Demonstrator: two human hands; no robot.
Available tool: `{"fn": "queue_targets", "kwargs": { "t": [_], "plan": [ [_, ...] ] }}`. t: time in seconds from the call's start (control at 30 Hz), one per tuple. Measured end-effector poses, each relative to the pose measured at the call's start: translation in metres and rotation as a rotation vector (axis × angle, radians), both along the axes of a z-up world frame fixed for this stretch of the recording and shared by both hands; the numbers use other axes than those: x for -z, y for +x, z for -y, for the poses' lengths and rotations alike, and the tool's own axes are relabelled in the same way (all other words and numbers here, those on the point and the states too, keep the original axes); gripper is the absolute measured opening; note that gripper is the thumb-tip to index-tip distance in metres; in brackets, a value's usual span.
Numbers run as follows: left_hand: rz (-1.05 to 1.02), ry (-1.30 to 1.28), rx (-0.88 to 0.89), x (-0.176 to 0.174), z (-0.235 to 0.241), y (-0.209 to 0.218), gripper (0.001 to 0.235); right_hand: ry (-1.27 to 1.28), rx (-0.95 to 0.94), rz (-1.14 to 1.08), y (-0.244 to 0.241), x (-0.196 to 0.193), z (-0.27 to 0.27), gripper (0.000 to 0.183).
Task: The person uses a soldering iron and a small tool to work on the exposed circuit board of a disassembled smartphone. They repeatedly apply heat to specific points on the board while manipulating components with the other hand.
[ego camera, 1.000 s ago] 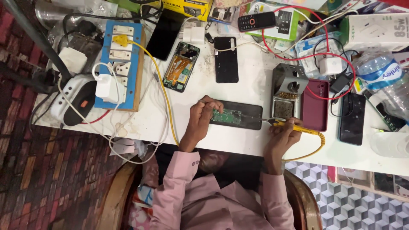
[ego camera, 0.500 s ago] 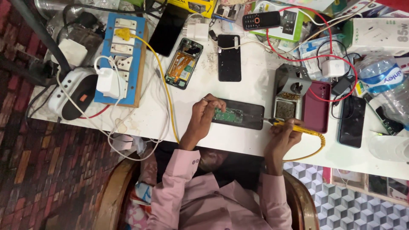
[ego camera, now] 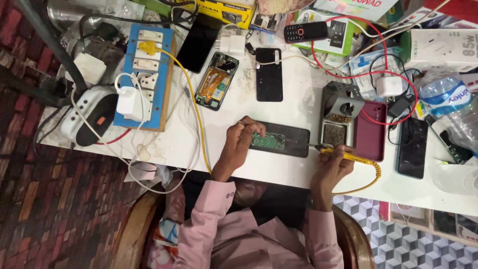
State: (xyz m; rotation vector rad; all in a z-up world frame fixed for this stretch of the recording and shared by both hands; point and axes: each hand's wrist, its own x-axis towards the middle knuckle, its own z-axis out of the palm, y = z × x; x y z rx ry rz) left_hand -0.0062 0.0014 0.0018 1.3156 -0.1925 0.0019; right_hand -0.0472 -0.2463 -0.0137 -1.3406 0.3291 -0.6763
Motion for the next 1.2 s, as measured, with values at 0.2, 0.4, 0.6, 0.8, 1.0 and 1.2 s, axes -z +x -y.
{"fn": "queue_targets", "kwargs": {
  "t": [0.2, 0.4, 0.6, 0.8, 1.0, 1.2],
  "plan": [
    [0.035, -0.034, 0.005, -0.003, 0.001, 0.002, 0.032, -0.003, 0.019, -0.007, -0.001, -0.003, -0.002, 0.019],
    [0.132, -0.155, 0.028, -0.002, 0.001, 0.003, 0.03, -0.067, -0.007, 0.031, 0.0, -0.008, -0.005, 0.021],
    [0.141, -0.104, 0.007, -0.004, 0.001, 0.005, 0.031, 0.012, 0.033, -0.044, 0.004, -0.014, -0.008, 0.019],
    [-0.021, -0.049, -0.002, -0.002, 0.002, 0.003, 0.03, -0.02, 0.001, 0.02, 0.0, -0.012, -0.005, 0.019],
    [0.047, -0.016, -0.023, -0.002, 0.001, 0.005, 0.03, -0.004, -0.004, 0.048, 0.001, -0.013, -0.007, 0.021],
    [0.066, 0.016, -0.034, -0.003, 0.0, 0.005, 0.031, 0.023, 0.043, -0.005, 0.002, -0.015, -0.008, 0.016]
  ]
}}
